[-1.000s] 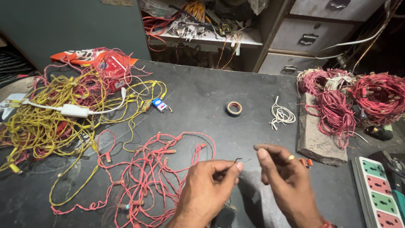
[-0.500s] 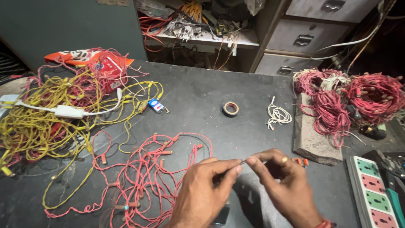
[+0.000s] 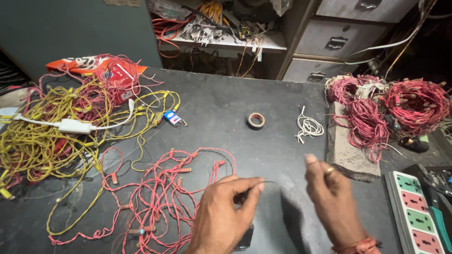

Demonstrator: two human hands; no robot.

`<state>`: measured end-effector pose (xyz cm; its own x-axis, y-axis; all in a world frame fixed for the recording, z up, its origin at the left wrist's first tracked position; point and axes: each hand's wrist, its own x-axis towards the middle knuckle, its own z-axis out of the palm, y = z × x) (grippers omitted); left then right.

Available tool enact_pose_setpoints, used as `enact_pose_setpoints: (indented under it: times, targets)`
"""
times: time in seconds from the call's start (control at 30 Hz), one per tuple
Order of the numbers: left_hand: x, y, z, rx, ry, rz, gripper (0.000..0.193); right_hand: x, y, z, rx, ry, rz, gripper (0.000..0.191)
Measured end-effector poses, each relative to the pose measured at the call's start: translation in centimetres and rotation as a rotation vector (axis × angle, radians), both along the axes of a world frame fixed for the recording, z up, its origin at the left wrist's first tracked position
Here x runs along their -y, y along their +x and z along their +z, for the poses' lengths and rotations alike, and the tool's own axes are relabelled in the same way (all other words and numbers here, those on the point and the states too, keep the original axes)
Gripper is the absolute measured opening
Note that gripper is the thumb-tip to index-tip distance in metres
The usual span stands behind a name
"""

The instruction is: The person untangles a red LED light string, uses wire cutters to strip the ends of the power cord, and plugs the string into a power strip. The LEDs light up purple after connection.

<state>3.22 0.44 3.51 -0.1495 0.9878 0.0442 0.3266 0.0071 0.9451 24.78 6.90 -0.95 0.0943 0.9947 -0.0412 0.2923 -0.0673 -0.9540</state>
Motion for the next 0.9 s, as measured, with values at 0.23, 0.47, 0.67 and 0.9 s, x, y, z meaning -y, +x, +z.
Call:
enact_pose_setpoints:
  times: [0.23, 0.47, 0.67, 0.9]
  targets:
    - [-0.1, 0.0, 0.2, 0.054, -0.072, 0.046, 0.025, -1.4, 1.4, 1.2, 0.062, 0.06, -0.094, 0.03]
    - [-0.8, 0.6, -0.1, 0.06, -0.155, 0.059, 0.03, -2.1, 15.5, 4.8, 0.481, 0.151, -0.338, 0.041]
    - [-1.0, 1.0, -0.6, 0.066, -0.269, 0.071, 0.032, -2.5, 29.9, 3.2, 0.954, -0.094, -0.178, 0.076]
    - [-1.1, 1.1, -0.7, 0.168, -0.268, 0.094, 0.031, -4.6, 36.0, -4.5, 0.83, -0.223, -0.198, 0.085]
